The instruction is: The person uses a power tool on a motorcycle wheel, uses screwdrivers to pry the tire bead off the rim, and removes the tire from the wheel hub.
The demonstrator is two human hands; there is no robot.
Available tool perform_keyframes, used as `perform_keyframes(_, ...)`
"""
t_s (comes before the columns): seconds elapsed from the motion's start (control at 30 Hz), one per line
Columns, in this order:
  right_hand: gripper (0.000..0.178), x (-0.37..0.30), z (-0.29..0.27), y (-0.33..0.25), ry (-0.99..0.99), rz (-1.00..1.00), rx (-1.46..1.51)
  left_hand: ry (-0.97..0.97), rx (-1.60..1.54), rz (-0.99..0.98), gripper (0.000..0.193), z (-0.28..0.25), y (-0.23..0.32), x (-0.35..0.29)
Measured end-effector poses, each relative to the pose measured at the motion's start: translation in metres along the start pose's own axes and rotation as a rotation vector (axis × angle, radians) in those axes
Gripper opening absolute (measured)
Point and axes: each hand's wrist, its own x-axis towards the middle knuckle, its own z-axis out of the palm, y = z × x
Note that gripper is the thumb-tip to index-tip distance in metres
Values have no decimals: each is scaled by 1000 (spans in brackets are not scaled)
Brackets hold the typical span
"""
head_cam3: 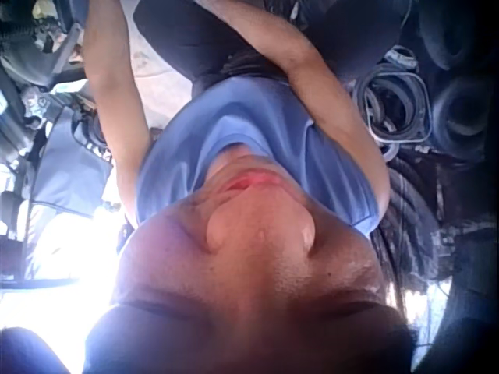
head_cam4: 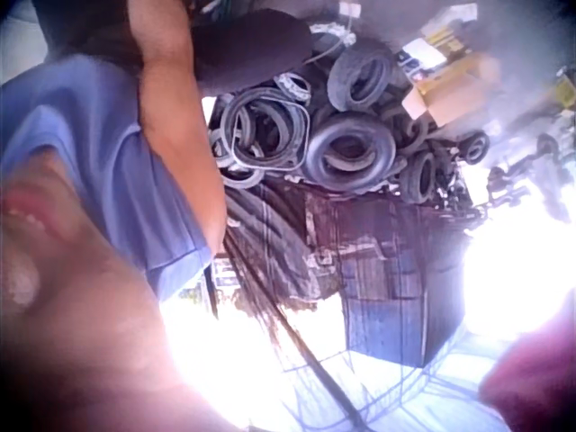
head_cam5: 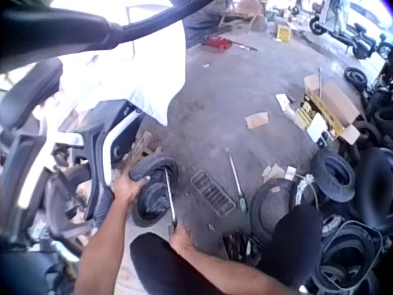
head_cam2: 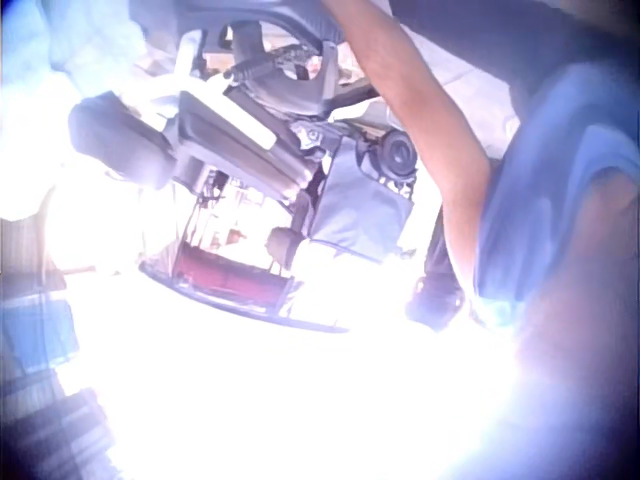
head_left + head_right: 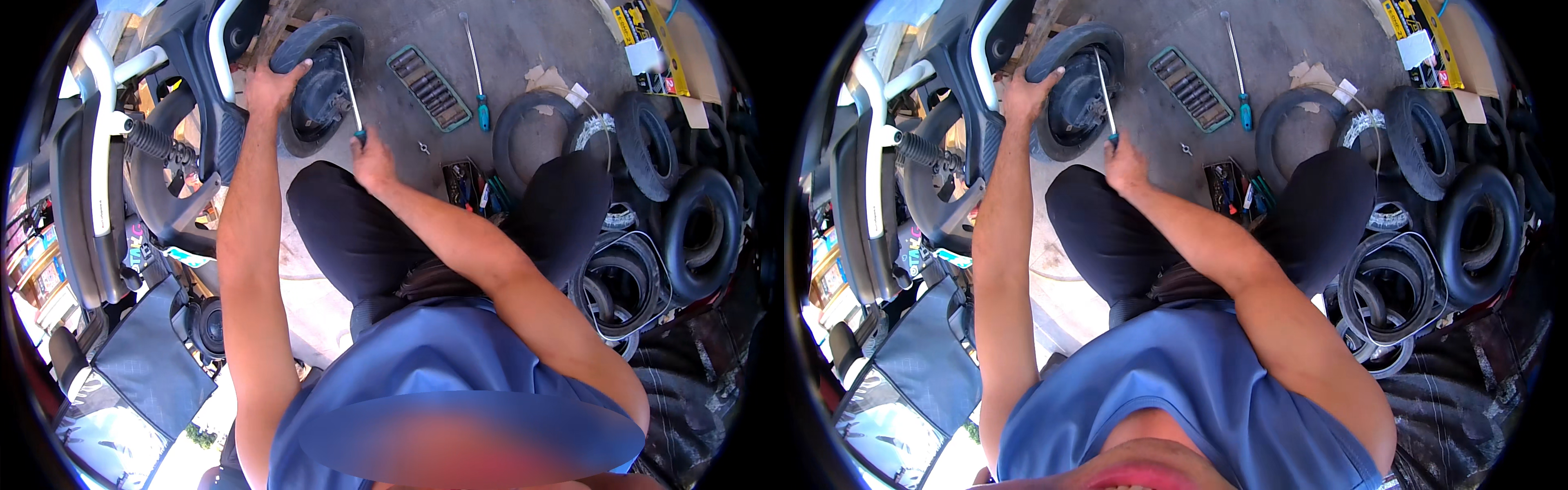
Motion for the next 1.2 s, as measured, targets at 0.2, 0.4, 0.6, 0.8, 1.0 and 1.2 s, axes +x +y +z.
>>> perform_keyframes(0.2,50,71,-163,1,-251,-213,-45,61,63,30,99,12,-3,4)
perform_keyframes(0.4,45,47,-200,-61,-368,-49,168,58,5,34,88,-12,19,-8)
perform_keyframes(0.6,41,11,-219,-103,-60,-583,-420,323,-433,30,91,5,-4,-58)
perform_keyframes(0.8,33,-14,-187,-106,34,-832,-698,329,-335,-95,104,47,-29,-56)
perform_keyframes(1.0,34,-32,-179,-98,12,-825,-685,65,23,-234,104,-3,11,-48)
perform_keyframes(1.2,26,-17,-209,-145,-43,-926,-882,50,192,-152,80,-13,42,-15)
